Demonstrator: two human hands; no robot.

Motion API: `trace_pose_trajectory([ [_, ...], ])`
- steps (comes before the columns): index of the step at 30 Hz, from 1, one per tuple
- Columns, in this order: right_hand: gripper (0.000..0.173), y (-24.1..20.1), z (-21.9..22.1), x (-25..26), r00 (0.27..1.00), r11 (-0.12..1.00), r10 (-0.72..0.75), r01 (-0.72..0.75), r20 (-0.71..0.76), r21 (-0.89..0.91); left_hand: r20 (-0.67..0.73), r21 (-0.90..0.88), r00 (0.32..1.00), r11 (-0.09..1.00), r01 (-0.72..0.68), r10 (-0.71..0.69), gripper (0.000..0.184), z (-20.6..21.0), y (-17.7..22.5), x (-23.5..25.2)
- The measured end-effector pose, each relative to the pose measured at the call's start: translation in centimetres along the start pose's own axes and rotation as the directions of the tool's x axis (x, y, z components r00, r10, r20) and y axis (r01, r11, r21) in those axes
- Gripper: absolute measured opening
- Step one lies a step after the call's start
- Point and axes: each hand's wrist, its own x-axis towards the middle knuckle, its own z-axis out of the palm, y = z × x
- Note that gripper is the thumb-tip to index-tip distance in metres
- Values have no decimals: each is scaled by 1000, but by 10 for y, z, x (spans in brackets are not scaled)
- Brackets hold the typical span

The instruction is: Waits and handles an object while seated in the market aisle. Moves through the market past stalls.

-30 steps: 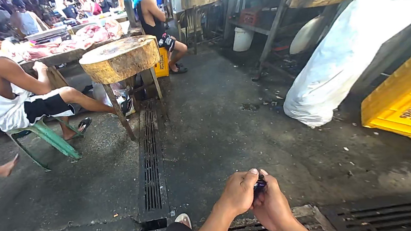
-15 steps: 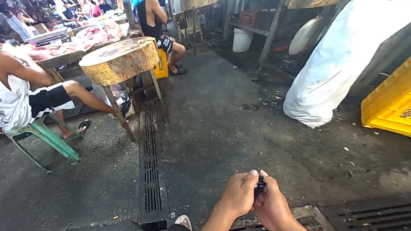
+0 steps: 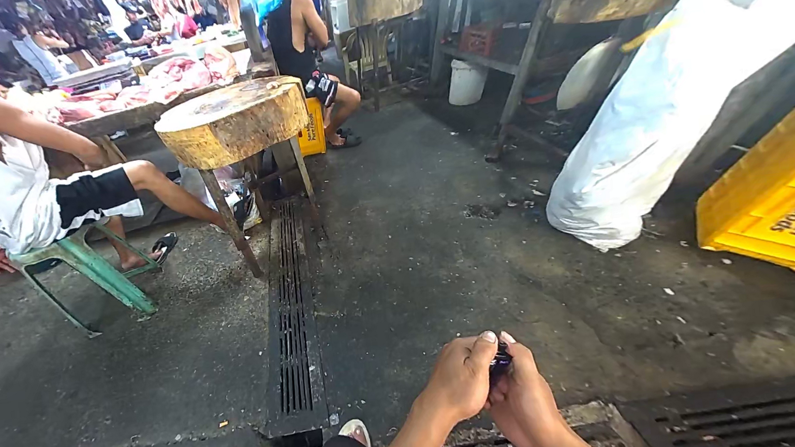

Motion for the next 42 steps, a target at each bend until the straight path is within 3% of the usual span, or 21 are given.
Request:
trace_pose_trajectory([
  [42,61,1,-2,4,1000,1000,-1,1,-13,4,-26,46,997,996,-70,71,60,1,-5,3],
])
